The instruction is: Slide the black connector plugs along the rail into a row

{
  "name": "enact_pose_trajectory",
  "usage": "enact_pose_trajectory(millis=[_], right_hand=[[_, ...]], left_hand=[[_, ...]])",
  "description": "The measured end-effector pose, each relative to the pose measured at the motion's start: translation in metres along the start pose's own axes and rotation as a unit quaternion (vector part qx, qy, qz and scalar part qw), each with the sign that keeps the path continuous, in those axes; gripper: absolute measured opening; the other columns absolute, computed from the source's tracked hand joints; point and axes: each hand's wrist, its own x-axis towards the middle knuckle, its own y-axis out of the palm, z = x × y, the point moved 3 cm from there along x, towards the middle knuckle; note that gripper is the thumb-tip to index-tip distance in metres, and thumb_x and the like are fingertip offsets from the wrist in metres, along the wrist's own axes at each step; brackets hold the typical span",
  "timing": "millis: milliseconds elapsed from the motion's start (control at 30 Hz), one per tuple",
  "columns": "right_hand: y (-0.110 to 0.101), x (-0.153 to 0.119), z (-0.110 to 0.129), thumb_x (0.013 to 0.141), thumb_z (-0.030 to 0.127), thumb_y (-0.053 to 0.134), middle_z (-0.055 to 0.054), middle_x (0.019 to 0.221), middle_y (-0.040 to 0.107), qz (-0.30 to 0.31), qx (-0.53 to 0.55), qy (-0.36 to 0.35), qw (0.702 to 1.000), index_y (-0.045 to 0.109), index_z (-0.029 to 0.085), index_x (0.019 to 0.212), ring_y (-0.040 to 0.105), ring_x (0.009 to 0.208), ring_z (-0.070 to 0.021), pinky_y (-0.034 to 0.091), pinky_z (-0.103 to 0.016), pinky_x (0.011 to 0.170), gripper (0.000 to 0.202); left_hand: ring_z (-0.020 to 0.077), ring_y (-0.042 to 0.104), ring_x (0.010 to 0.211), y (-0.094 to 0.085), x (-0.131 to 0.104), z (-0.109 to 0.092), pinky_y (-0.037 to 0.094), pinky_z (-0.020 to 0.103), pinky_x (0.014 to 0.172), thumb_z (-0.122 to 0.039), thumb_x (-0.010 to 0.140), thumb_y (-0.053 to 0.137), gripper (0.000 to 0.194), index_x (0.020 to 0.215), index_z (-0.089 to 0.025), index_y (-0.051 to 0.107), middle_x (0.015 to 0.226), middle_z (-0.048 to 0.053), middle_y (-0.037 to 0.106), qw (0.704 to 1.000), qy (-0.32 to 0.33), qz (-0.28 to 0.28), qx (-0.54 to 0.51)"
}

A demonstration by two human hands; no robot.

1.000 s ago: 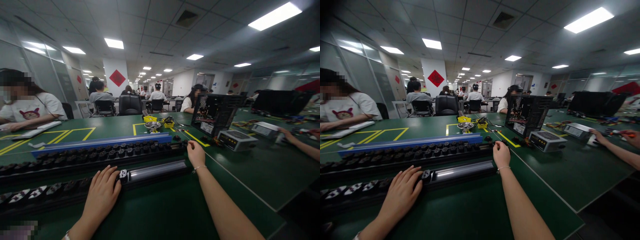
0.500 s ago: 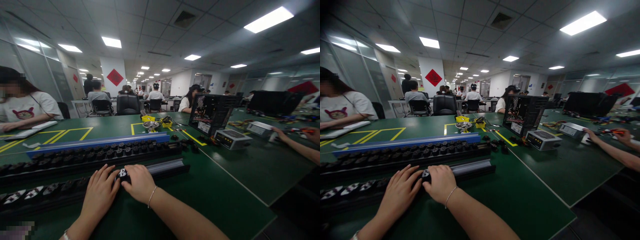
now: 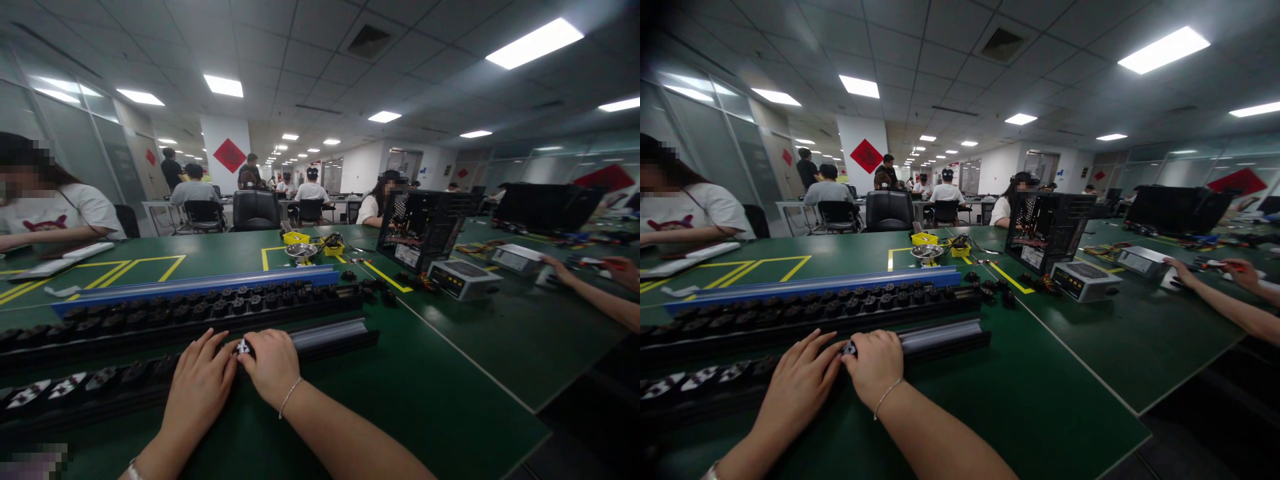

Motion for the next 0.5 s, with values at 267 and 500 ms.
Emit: enact_pose_trajectory(millis=[267,500], right_hand=[[0.0021,-0.0018,-0.0017,0.080,0.033,0.051,0.000,0.085,0.064,-0.029,-0.009,0.026,0.999,0.057,0.022,0.086,0.055,0.086,-0.0171,0.035,-0.031,0.079,0.013],[0.0024,-0.0042,-0.0067,0.076,0.029,0.053,0.000,0.082,0.064,-0.058,-0.003,0.045,0.997,0.057,0.022,0.083,0.055,0.084,-0.0163,0.034,-0.030,0.079,0.011]], left_hand=[[0.0278,0.042,0.122,-0.0002,0.0004,-0.0002,0.036,0.045,0.097,-0.036,0.082,0.043,0.030,0.101,-0.026,0.065,0.117,0.007,0.059,1.000,0.003,0.006,-0.001],[0.0280,0.042,0.122,-0.0047,0.0017,-0.0033,0.036,0.046,0.097,-0.037,0.083,0.042,0.030,0.100,-0.027,0.065,0.117,0.006,0.059,1.000,-0.005,0.014,-0.001]])
